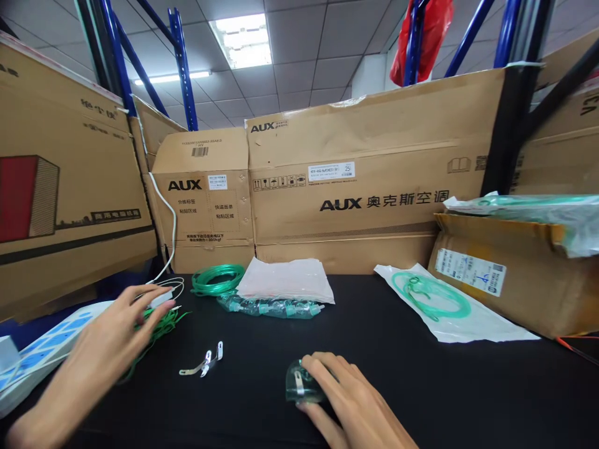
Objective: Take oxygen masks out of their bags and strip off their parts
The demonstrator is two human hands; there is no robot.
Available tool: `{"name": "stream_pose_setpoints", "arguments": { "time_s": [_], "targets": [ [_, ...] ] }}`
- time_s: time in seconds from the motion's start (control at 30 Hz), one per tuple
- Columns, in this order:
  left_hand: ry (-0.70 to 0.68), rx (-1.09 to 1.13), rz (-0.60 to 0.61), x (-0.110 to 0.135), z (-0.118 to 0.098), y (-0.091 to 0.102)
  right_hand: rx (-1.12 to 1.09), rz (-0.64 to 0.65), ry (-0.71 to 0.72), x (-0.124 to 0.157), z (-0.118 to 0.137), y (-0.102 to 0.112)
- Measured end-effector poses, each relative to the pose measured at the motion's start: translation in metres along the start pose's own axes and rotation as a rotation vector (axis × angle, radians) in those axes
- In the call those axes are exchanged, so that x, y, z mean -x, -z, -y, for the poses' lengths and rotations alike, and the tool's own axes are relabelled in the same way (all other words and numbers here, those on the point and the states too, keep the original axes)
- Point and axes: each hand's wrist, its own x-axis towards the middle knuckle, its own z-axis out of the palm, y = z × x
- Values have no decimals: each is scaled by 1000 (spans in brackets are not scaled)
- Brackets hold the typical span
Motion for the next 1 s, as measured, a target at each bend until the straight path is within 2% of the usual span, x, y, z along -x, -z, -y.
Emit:
{"name": "stream_pose_setpoints", "arguments": {
  "time_s": [0.03,0.1,0.13,0.2,0.23,0.3,0.43,0.6,0.7,0.87,1.0],
  "targets": [
    [-66,171,45,7,-24,1,16,-11,8,-5,6,-1],
    [-139,491,276,21,-74,-4,48,2,0,-12,15,-4],
    [-186,592,428,29,-97,-9,61,19,-5,-14,19,-5],
    [-292,710,584,41,-132,-23,71,58,-23,-15,24,-7],
    [-312,751,600,46,-144,-30,64,66,-34,-15,26,-8],
    [-317,833,557,52,-157,-43,11,69,-65,-14,30,-8],
    [-275,1037,453,58,-157,-56,-210,85,-146,-17,39,2],
    [-207,1064,466,62,-150,-58,-354,96,-196,-20,41,12],
    [-157,1070,557,61,-147,-58,-387,66,-212,-20,39,10],
    [-80,1196,796,52,-143,-53,-353,-30,-211,-17,37,6],
    [40,1295,888,50,-140,-50,-297,-43,-178,-15,37,6]
  ]
}}
